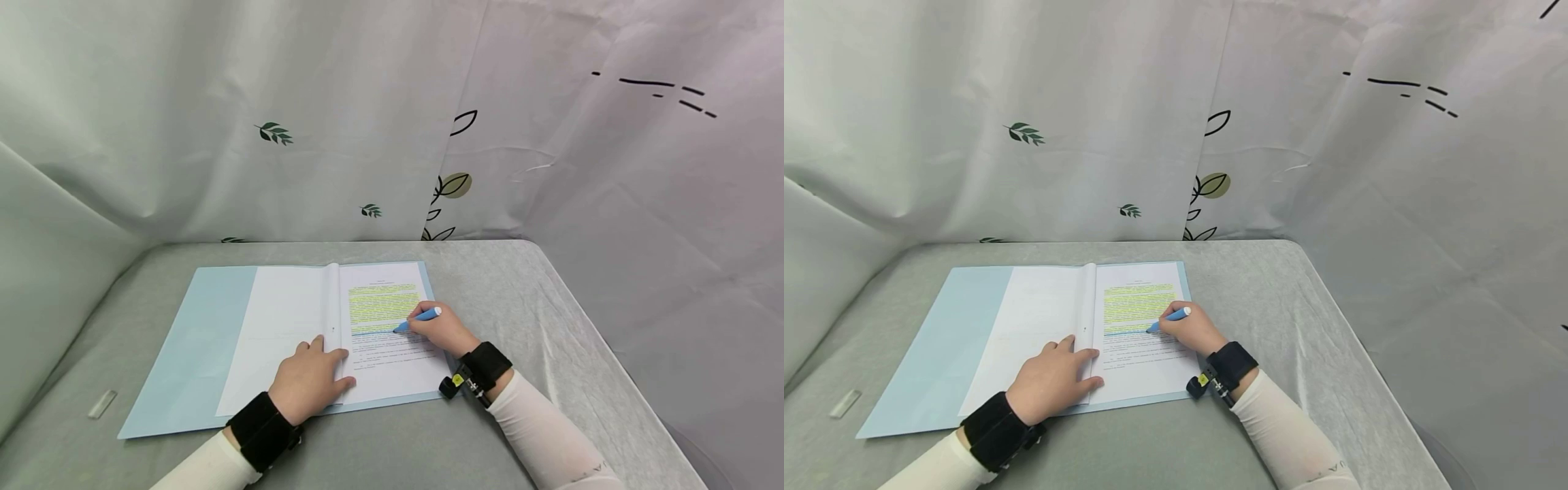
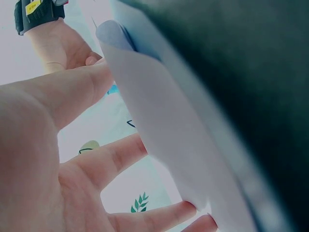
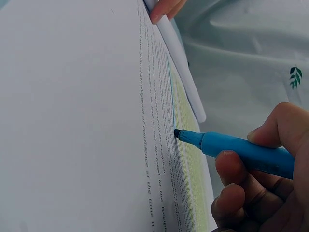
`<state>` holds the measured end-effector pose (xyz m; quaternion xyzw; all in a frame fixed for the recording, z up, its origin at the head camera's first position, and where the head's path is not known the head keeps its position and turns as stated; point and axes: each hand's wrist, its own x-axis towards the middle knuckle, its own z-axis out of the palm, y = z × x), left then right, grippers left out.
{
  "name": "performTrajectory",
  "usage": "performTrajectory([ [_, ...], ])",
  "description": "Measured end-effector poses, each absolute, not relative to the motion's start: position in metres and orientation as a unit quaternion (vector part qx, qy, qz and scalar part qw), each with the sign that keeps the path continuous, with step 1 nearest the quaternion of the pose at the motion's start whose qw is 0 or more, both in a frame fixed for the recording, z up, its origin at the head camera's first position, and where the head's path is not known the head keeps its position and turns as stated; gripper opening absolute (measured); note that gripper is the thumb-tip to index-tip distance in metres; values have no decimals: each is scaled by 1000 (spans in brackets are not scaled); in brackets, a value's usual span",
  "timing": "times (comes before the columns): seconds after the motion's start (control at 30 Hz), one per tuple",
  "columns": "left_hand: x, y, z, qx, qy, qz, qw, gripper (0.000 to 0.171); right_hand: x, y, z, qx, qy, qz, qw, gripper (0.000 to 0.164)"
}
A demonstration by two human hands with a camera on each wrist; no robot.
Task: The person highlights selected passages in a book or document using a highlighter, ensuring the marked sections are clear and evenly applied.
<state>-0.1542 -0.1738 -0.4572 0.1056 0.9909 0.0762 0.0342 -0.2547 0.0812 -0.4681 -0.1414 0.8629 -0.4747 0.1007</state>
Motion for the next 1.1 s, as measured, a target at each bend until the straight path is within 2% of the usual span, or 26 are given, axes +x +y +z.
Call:
performTrajectory([
  [1.1,-154,-175,-458,107,991,76,34,56,-257,92,-468,-126,863,-479,100,8],
])
